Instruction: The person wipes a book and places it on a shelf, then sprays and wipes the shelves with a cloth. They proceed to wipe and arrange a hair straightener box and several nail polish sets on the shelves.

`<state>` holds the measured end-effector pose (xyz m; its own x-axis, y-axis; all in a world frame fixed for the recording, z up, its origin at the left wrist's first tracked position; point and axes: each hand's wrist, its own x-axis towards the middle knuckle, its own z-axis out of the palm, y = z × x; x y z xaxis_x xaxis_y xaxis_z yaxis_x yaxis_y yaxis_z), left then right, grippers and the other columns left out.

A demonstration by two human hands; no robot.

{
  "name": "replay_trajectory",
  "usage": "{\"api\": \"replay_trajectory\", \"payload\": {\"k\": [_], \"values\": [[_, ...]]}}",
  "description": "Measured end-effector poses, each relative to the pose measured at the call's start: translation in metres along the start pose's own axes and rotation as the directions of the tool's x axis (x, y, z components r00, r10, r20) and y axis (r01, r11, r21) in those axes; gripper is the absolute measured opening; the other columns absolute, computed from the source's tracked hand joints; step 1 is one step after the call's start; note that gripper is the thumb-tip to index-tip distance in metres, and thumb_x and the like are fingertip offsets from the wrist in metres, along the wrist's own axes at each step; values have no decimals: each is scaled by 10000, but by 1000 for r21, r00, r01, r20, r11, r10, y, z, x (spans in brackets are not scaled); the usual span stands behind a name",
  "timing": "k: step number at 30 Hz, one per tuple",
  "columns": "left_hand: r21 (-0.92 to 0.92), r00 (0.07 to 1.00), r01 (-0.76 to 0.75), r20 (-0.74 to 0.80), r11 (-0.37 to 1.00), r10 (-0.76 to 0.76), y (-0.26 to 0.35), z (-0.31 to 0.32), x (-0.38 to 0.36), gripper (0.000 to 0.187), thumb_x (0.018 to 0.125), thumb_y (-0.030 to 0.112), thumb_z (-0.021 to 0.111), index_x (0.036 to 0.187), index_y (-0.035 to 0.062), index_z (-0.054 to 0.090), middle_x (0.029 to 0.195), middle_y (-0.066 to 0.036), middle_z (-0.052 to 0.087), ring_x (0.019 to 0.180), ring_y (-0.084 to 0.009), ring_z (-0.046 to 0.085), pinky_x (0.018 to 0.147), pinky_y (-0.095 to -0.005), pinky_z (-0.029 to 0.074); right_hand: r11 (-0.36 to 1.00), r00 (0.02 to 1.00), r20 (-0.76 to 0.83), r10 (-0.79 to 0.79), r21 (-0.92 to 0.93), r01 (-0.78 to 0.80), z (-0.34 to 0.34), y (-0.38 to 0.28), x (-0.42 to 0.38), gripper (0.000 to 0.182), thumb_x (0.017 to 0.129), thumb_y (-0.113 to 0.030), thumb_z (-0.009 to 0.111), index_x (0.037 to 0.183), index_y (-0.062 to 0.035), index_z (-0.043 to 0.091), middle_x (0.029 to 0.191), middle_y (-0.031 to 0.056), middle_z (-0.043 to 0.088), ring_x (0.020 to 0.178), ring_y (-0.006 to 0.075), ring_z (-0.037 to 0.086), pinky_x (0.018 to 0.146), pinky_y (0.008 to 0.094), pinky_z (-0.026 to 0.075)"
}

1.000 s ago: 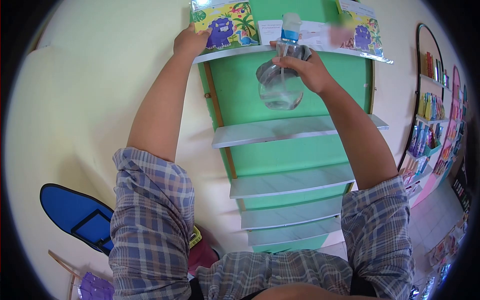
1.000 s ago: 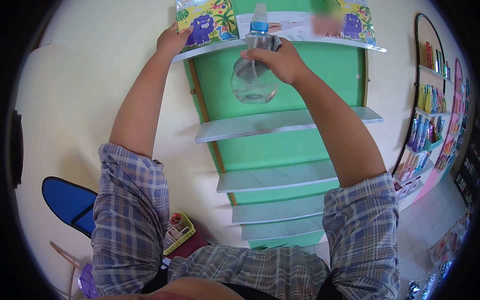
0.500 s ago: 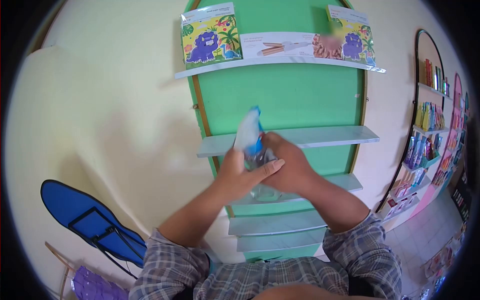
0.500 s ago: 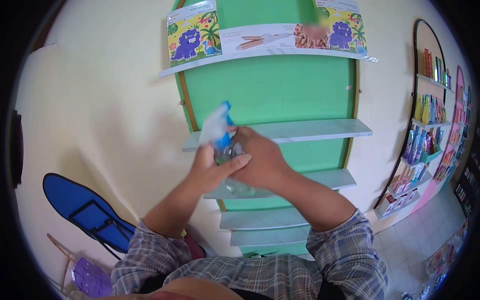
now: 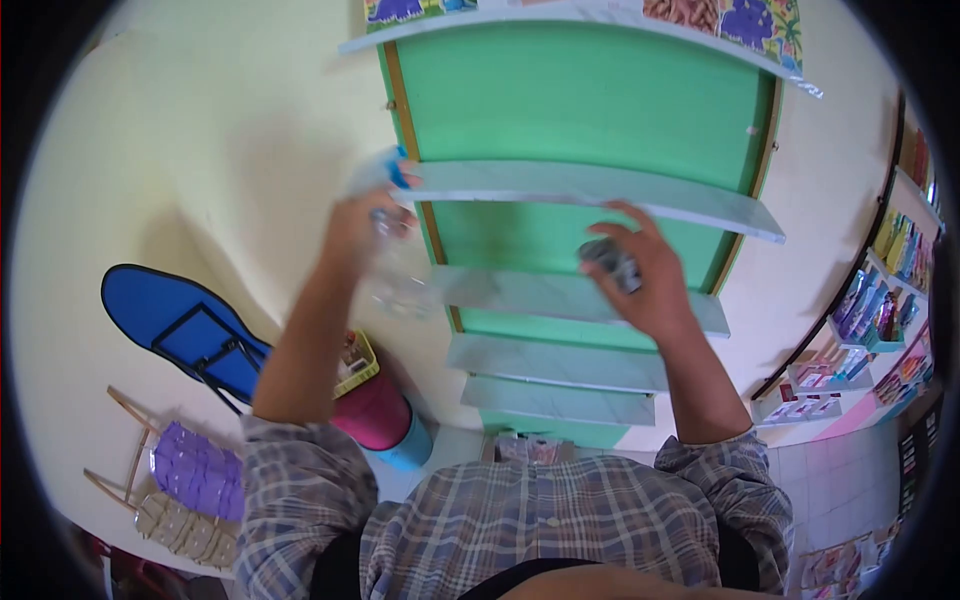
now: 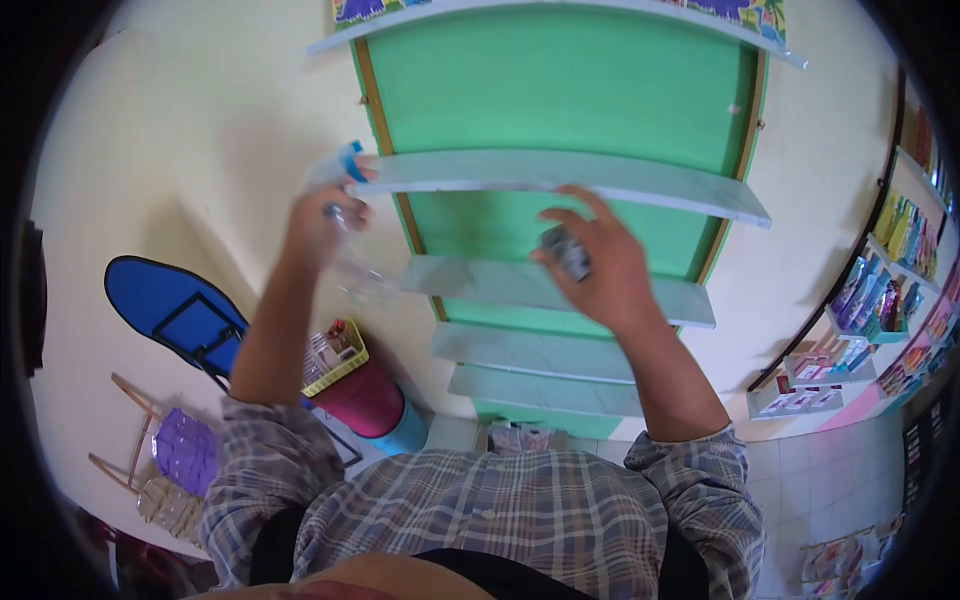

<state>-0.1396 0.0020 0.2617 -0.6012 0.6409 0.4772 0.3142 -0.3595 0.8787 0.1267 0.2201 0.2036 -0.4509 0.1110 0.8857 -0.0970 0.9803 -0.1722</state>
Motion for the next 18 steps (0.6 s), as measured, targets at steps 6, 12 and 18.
{"api": "replay_trajectory", "payload": {"k": [6, 12, 18], "values": [[526, 932, 358, -156, 772, -326, 62, -21, 48, 532, 836, 569, 523, 953, 67, 655, 860, -48, 656, 566, -158, 537, 547, -293, 455, 944, 943, -263, 205, -201, -261, -35, 57, -38, 470, 754, -132, 770, 1200, -129, 620, 1389, 115, 482, 1133, 324, 577, 864, 385, 509], [738, 841, 463, -189, 492, -507, 58, -12, 75, 486, 817, 578, 529, 880, 110, 643, 797, -34, 637, 521, -144, 502, 492, -277, 428, 905, 924, -294, 246, -271, -327, -40, 70, -56, 561, 752, -110, 765, 1277, -150, 571, 1436, 82, 440, 1238, 324, 508, 918, 385, 503], [825, 830, 414, -168, 384, -532, 55, -4, 89, 534, 810, 601, 507, 863, 84, 628, 768, -57, 628, 518, -155, 498, 484, -283, 427, 915, 933, -254, 256, -249, -319, -42, 76, -58, 644, 743, -105, 764, 1335, -167, 516, 1451, 72, 423, 1255, 306, 499, 911, 388, 510]]}}
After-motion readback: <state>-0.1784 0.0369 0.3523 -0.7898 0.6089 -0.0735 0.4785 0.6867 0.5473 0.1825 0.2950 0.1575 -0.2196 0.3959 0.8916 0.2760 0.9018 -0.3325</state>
